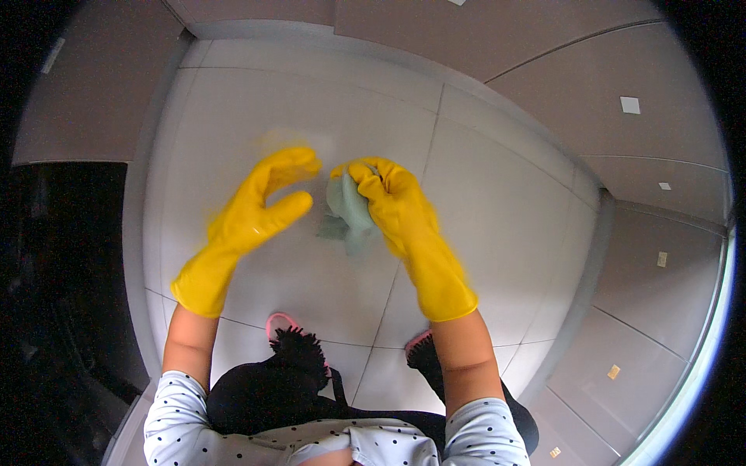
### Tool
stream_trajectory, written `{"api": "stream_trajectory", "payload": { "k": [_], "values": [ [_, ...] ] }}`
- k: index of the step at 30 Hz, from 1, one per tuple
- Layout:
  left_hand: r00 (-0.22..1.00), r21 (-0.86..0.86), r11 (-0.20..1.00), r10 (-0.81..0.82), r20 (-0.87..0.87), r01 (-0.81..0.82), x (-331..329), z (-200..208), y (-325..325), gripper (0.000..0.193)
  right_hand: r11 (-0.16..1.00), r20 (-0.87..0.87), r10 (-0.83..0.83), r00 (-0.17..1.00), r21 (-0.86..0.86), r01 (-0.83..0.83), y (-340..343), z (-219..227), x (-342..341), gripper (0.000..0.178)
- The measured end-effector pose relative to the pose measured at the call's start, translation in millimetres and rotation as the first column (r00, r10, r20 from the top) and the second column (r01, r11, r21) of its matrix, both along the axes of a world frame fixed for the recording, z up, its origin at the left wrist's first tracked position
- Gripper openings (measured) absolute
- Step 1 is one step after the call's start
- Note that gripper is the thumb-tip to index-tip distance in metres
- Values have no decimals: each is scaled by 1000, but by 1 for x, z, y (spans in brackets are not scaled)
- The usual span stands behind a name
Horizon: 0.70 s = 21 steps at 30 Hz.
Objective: The person wipes the tiled floor and the lower section of a cabinet using a cloth. They are wearing yellow rubber gloves and pink slippers while kneeling and moving around the room to clean different areas.
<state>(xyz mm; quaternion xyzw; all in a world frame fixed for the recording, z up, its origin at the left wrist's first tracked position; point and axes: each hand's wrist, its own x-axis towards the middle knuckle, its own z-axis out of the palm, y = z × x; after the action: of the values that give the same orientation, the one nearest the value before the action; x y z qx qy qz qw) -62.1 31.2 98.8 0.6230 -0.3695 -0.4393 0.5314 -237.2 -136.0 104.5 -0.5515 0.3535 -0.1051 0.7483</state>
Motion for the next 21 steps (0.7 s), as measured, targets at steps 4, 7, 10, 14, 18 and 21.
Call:
{"api": "stream_trajectory", "payload": {
  "k": [4, 7, 10, 14, 18, 21],
  "values": [
    [958, -34, 995, 96, 269, -90, -41, -4, 26, 62, 983, -62, -147, 987, 98, 152, 10, 13, 3, 28],
    [896, -137, 931, 276, -347, -339, -67, -6, 28, 56, 992, -147, -98, 984, -93, 85, 40, 21, 7, 31],
    [353, 176, 965, 237, -905, -196, -42, -18, 48, 50, 598, -74, 422, 903, -726, -339, 85, 23, 3, 39],
    [699, 265, 943, 328, -636, -201, -38, -48, 101, 47, 606, -229, 595, 770, -502, -617, 130, 28, -27, 43],
    [259, 405, 906, 424, -868, -125, -41, -37, 129, 55, 840, -331, 522, 786, 41, -541, 119, -42, -71, 55],
    [227, 424, 896, 444, -867, -135, -47, -39, 151, 56, 795, -358, 417, 835, 589, -144, 116, -62, -75, 60]
  ]
}}
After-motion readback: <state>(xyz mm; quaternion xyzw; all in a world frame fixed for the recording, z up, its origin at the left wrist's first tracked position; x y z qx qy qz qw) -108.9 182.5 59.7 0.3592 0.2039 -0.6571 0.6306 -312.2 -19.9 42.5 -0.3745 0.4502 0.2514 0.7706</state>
